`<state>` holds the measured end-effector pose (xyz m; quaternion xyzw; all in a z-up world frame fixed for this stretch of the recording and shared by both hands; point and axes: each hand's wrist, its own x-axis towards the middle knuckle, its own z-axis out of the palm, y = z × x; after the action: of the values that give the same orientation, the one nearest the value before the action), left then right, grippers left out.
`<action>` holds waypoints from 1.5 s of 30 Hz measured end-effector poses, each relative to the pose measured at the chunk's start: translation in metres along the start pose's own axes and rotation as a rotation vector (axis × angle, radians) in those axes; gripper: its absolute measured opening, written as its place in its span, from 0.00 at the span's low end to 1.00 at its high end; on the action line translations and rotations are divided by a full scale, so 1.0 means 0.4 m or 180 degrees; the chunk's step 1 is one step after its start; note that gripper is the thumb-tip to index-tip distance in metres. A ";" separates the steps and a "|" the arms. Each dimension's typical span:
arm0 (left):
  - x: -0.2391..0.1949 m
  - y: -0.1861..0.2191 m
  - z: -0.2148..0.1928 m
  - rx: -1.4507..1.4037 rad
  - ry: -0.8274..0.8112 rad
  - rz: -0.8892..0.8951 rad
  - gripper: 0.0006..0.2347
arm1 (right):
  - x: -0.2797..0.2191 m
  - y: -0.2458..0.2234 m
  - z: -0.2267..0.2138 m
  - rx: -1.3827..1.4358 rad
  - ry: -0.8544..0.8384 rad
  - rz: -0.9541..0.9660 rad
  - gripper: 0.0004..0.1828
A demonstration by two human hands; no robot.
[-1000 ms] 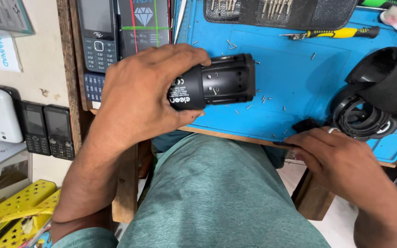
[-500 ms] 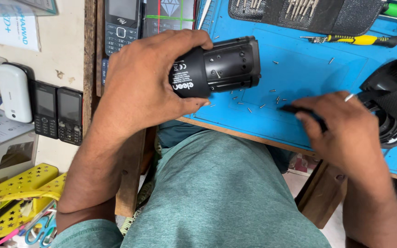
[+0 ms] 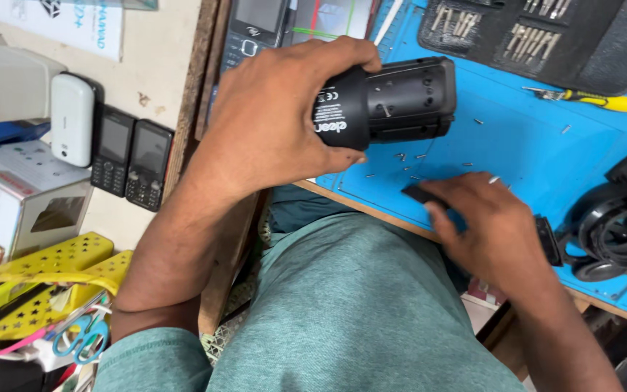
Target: The person removes a box from the workbench, then uses a screwdriver to remove and insert screws into a black electronic device. The person repeatedly opens and closes the device's back cover while working on the internal components.
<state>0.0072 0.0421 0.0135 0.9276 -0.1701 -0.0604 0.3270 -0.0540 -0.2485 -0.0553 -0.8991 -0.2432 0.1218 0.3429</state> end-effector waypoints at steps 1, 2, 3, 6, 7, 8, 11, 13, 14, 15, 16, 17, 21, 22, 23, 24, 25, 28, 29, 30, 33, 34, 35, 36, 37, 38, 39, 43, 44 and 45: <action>-0.001 -0.002 0.001 0.0013 -0.0006 0.0011 0.34 | 0.004 0.012 -0.005 -0.0070 0.0045 0.0018 0.16; -0.002 -0.003 0.002 0.0027 -0.0013 0.0022 0.34 | 0.009 0.024 -0.011 -0.0140 0.0091 0.0037 0.17; -0.002 -0.005 0.004 0.0029 0.0017 0.0040 0.34 | 0.012 0.034 -0.016 -0.0122 0.0170 0.0173 0.16; 0.003 -0.008 0.011 0.0024 0.0066 0.0051 0.33 | 0.025 0.049 -0.034 -0.0105 0.0359 0.0499 0.16; 0.005 -0.009 0.012 0.0018 0.0050 0.0000 0.33 | 0.029 0.047 -0.037 -0.0107 0.0375 0.0545 0.15; 0.006 -0.011 0.012 0.0011 0.0035 -0.0050 0.32 | 0.033 0.041 -0.038 -0.0109 0.0390 0.0592 0.15; 0.005 -0.019 0.010 0.0042 0.0103 0.0034 0.31 | 0.031 -0.003 -0.012 0.0244 0.0052 0.0662 0.16; 0.005 -0.021 0.009 0.0049 0.0079 -0.0026 0.31 | 0.034 -0.037 0.032 0.0587 -0.0123 0.0288 0.17; 0.006 -0.021 0.008 0.0054 0.0065 -0.0050 0.31 | 0.039 -0.051 0.055 0.0757 -0.0204 0.0102 0.18; 0.007 -0.020 0.007 0.0044 0.0083 -0.0041 0.31 | 0.046 -0.060 0.076 0.0700 -0.0182 0.0058 0.16; 0.008 -0.019 0.007 0.0034 0.0101 -0.0032 0.31 | 0.055 -0.067 0.096 0.0643 -0.0160 0.0015 0.15; 0.010 -0.018 0.007 0.0017 0.0126 -0.0017 0.31 | 0.064 -0.068 0.109 0.0575 -0.0136 -0.0028 0.14; 0.008 -0.017 0.008 0.0025 0.0073 -0.0033 0.31 | 0.091 -0.063 0.129 0.0459 0.0191 -0.0082 0.15; 0.005 -0.018 0.009 0.0001 0.0032 -0.0063 0.31 | 0.097 -0.059 0.129 0.0460 0.0139 0.0023 0.16; 0.006 -0.020 0.009 -0.0021 -0.0010 -0.0075 0.30 | 0.104 -0.055 0.130 0.0455 0.0103 0.0132 0.16; 0.006 -0.021 0.008 -0.0019 0.0002 -0.0044 0.30 | 0.110 -0.053 0.129 0.0471 0.0111 0.0147 0.15; 0.006 -0.021 0.007 -0.0022 0.0023 -0.0006 0.31 | 0.115 -0.048 0.127 0.0475 0.0120 0.0158 0.15; 0.003 -0.019 0.006 -0.0032 0.0100 0.0053 0.31 | 0.122 -0.031 0.116 0.0342 0.0272 0.0139 0.15; 0.001 -0.019 0.006 -0.0037 0.0134 0.0054 0.31 | 0.123 -0.024 0.113 0.0274 0.0334 0.0115 0.15; 0.001 -0.020 0.006 -0.0025 0.0111 0.0019 0.31 | 0.125 -0.016 0.109 0.0250 0.0461 0.0106 0.13; -0.003 -0.022 0.006 -0.0011 0.0042 -0.0098 0.31 | 0.124 0.003 0.098 0.0216 0.0749 0.0190 0.09; -0.002 -0.022 0.005 -0.0021 0.0038 -0.0123 0.32 | 0.124 0.008 0.092 0.0205 0.0801 0.0285 0.09; 0.002 -0.022 0.004 -0.0031 0.0043 -0.0134 0.32 | 0.125 0.012 0.086 0.0182 0.0866 0.0377 0.10; 0.003 -0.023 0.001 -0.0029 0.0058 -0.0098 0.33 | 0.123 0.012 0.079 0.0338 0.0900 0.0388 0.09; 0.001 -0.023 -0.004 -0.0029 0.0069 -0.0066 0.33 | 0.113 0.010 0.070 0.0496 0.0929 0.0402 0.08; -0.002 -0.024 -0.009 -0.0030 0.0081 -0.0034 0.33 | 0.102 0.007 0.061 0.0654 0.0958 0.0416 0.08; -0.004 -0.026 -0.015 -0.0040 0.0069 -0.0046 0.33 | 0.087 0.001 0.055 0.0613 0.0842 0.0488 0.10; -0.012 -0.031 -0.033 -0.0071 0.0086 -0.0066 0.32 | 0.009 -0.031 0.035 0.0483 0.0318 0.0451 0.13; -0.013 -0.032 -0.037 -0.0073 0.0108 -0.0069 0.32 | 0.000 -0.030 0.032 0.0461 0.0171 0.0360 0.13; -0.015 -0.034 -0.040 -0.0058 0.0080 -0.0157 0.31 | -0.002 -0.026 0.034 0.0447 0.0194 0.0278 0.14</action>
<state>0.0089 0.0635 0.0176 0.9292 -0.1425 -0.0583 0.3361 -0.0637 -0.2347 -0.0582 -0.8859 -0.1841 0.1260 0.4067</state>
